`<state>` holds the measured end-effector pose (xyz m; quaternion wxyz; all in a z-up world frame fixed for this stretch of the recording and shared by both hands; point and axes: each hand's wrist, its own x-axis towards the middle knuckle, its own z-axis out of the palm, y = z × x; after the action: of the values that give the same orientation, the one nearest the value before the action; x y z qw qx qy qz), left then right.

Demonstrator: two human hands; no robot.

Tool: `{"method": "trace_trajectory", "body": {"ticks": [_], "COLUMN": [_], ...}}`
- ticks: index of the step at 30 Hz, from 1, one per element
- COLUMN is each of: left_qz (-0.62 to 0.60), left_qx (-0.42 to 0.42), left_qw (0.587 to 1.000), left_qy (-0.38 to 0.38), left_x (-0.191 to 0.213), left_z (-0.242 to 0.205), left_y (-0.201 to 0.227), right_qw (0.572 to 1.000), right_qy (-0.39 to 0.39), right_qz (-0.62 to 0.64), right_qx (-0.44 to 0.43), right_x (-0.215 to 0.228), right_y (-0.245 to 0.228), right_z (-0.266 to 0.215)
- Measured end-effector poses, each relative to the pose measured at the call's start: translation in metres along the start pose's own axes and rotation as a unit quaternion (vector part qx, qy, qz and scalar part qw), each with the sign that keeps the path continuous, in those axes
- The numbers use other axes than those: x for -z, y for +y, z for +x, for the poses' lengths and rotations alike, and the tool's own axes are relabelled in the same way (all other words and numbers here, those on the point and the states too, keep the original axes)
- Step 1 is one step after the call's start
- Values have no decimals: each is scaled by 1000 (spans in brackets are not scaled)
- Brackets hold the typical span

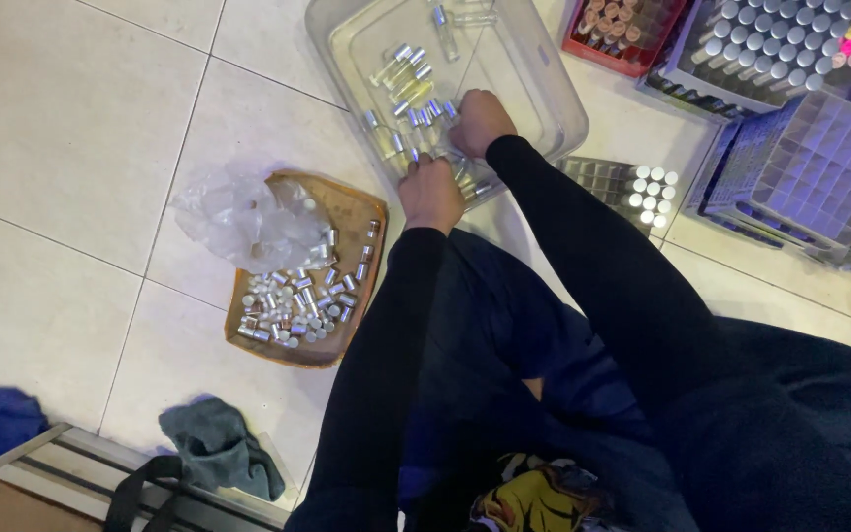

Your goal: Assembling small perfume vials by attaching caps and placing them into a grid organizer

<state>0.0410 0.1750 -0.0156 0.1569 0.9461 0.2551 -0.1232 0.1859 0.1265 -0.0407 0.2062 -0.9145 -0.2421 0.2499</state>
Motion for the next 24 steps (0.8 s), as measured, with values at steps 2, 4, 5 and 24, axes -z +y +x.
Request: {"method": "trace_trajectory", "body": {"ticks": [2, 4, 5, 24], "left_qz": [-2, -5, -27, -428], "left_qx": [-7, -15, -21, -294], "left_qw": [1000, 999, 998, 828], "left_qy": [17, 32, 50, 210], "left_x": [-5, -5, -3, 13], "left_z": [0, -2, -4, -96], "left_y": [-2, -4, -4, 91], "right_qw": [1000, 1000, 997, 932], "right_qy": [0, -1, 41, 245], "right_qz": [7, 13, 67, 220], "right_qx": [-4, -10, 4, 153], "right_x": [-3, 2, 9, 167], "right_y": [7, 9, 9, 153], "right_z": [5, 3, -2, -284]}}
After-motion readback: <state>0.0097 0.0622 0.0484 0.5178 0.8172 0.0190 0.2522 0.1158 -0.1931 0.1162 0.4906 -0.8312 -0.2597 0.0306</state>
